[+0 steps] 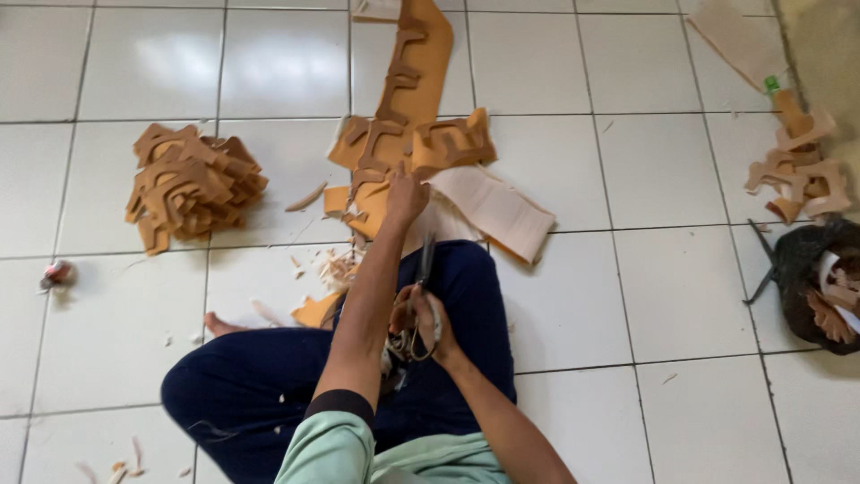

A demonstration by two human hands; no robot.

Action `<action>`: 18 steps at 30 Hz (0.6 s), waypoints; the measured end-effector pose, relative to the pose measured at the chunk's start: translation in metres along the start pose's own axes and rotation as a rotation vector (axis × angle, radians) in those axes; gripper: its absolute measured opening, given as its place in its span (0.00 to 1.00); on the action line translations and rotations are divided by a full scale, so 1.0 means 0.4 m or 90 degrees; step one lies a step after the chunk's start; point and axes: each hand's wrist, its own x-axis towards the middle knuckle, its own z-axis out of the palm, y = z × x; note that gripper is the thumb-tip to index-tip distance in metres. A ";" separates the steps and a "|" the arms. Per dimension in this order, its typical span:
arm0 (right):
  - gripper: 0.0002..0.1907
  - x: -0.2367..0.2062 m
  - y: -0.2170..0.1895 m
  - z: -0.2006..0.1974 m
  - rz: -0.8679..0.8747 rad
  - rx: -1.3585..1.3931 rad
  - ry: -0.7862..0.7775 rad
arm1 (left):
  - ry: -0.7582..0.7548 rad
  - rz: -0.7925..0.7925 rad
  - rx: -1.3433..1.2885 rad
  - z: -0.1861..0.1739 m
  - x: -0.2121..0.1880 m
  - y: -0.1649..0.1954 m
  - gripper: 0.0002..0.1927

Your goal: The person sits on a tiled floor and uses shears to cut a light brown leather sheet into multiple identical curved shapes. They trim the edges of each piece, place finished pieces into a growing pile, and continue cutting from the main sheet.

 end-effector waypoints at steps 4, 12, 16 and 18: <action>0.28 -0.005 0.002 -0.016 -0.027 -0.020 -0.039 | -0.050 0.009 -0.113 0.034 0.057 0.018 0.28; 0.15 0.019 -0.141 -0.021 -0.385 -0.044 0.181 | 0.060 -0.079 -0.579 -0.216 -0.015 0.195 0.23; 0.23 0.055 -0.382 -0.046 -0.510 -0.101 0.225 | 0.247 0.363 -0.288 -0.433 -0.114 0.286 0.14; 0.32 0.045 -0.506 -0.029 -0.586 -0.022 0.083 | 0.256 0.499 -0.201 -0.493 -0.155 0.319 0.13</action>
